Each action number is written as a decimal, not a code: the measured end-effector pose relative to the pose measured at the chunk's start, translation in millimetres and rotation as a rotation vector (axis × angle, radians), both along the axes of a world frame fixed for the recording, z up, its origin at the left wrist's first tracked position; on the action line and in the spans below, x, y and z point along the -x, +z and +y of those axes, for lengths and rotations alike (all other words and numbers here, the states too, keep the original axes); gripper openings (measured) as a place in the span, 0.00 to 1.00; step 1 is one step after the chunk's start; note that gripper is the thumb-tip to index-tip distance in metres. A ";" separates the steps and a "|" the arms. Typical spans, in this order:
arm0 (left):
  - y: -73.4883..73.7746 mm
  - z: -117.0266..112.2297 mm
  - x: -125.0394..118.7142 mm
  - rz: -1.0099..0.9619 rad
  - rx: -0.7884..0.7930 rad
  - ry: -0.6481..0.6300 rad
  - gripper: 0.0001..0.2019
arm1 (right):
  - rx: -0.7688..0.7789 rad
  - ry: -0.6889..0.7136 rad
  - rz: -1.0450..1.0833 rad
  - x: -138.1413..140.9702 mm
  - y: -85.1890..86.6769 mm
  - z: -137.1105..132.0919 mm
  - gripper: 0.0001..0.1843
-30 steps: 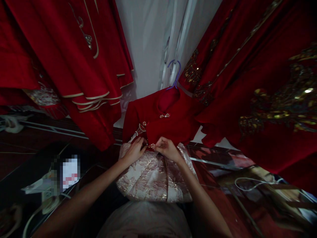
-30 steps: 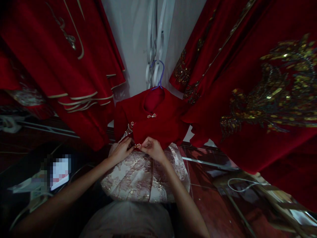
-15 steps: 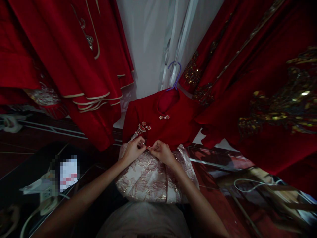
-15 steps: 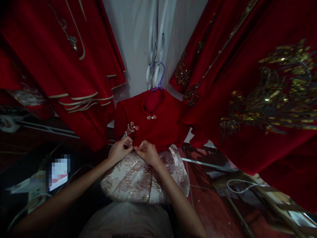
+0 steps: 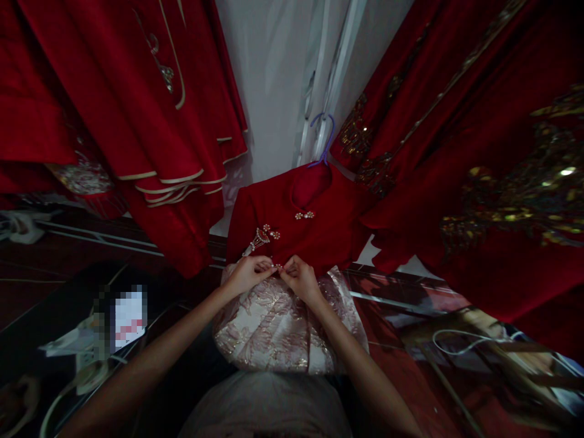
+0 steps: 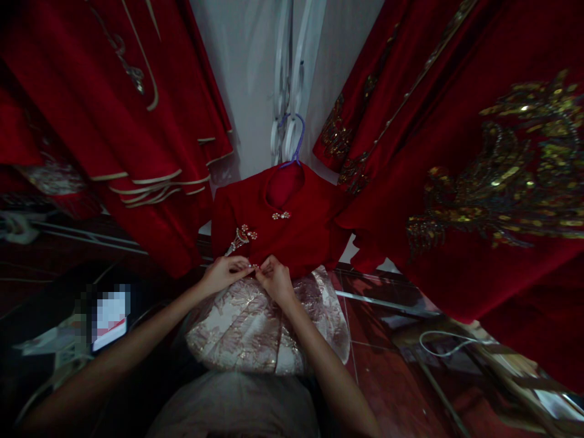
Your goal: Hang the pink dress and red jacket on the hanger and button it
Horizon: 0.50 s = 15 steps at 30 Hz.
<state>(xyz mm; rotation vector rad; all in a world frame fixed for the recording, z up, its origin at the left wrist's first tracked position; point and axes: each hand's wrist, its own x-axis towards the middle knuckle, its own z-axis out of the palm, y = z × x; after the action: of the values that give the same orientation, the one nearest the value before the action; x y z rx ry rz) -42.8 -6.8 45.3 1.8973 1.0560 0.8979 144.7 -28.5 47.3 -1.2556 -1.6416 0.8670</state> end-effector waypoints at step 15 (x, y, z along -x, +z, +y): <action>13.5 -6.9 -6.1 0.108 -0.044 0.137 0.09 | 0.002 0.021 0.019 1.1 -1.3 -1.5 0.09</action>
<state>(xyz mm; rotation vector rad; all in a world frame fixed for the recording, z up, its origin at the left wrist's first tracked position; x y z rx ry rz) -36.7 -13.6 58.8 1.9468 1.2526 0.9103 143.6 -30.0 46.0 -1.2294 -1.6420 0.8910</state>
